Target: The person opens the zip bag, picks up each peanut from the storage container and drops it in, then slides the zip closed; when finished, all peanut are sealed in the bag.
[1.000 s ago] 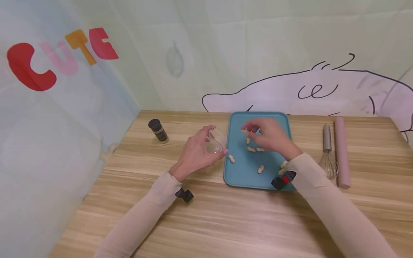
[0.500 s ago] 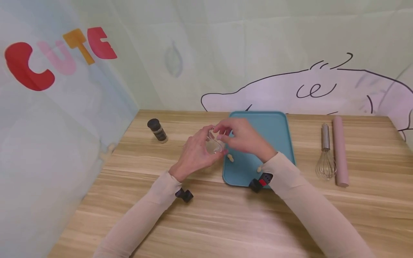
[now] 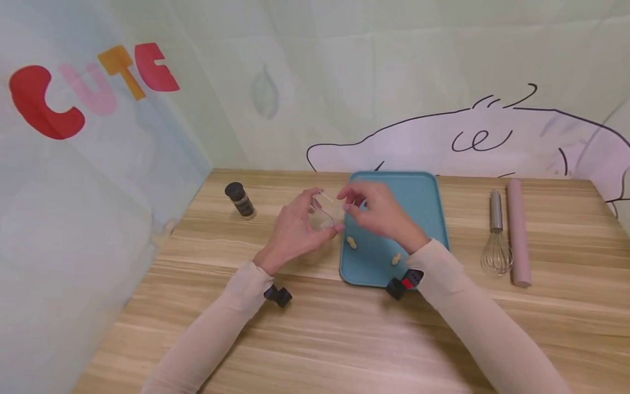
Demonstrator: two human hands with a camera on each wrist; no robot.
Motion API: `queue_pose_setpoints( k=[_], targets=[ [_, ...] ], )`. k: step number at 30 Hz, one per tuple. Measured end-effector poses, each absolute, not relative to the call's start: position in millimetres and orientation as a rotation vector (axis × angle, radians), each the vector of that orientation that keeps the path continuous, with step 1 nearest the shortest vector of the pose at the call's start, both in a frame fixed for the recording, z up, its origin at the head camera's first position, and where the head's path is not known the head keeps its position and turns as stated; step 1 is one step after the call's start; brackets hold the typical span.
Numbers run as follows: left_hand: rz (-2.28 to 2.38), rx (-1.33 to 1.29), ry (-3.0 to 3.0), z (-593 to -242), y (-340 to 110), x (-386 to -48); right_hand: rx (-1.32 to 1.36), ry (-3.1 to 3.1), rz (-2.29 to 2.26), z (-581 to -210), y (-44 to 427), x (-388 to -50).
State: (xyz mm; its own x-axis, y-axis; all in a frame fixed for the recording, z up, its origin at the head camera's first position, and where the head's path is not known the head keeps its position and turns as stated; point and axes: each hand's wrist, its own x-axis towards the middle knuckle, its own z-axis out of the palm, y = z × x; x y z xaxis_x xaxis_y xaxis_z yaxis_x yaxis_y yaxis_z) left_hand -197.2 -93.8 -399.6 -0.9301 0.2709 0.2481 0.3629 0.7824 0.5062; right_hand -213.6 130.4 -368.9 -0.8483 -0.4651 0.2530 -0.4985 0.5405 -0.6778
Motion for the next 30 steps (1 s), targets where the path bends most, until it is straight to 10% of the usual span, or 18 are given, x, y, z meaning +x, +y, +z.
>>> queue_pose_setpoints(
  k=[30],
  targets=[
    [-0.861,-0.44,-2.769,-392,-104,-203,0.748,-3.088,1.03,-425,129,-195]
  ],
)
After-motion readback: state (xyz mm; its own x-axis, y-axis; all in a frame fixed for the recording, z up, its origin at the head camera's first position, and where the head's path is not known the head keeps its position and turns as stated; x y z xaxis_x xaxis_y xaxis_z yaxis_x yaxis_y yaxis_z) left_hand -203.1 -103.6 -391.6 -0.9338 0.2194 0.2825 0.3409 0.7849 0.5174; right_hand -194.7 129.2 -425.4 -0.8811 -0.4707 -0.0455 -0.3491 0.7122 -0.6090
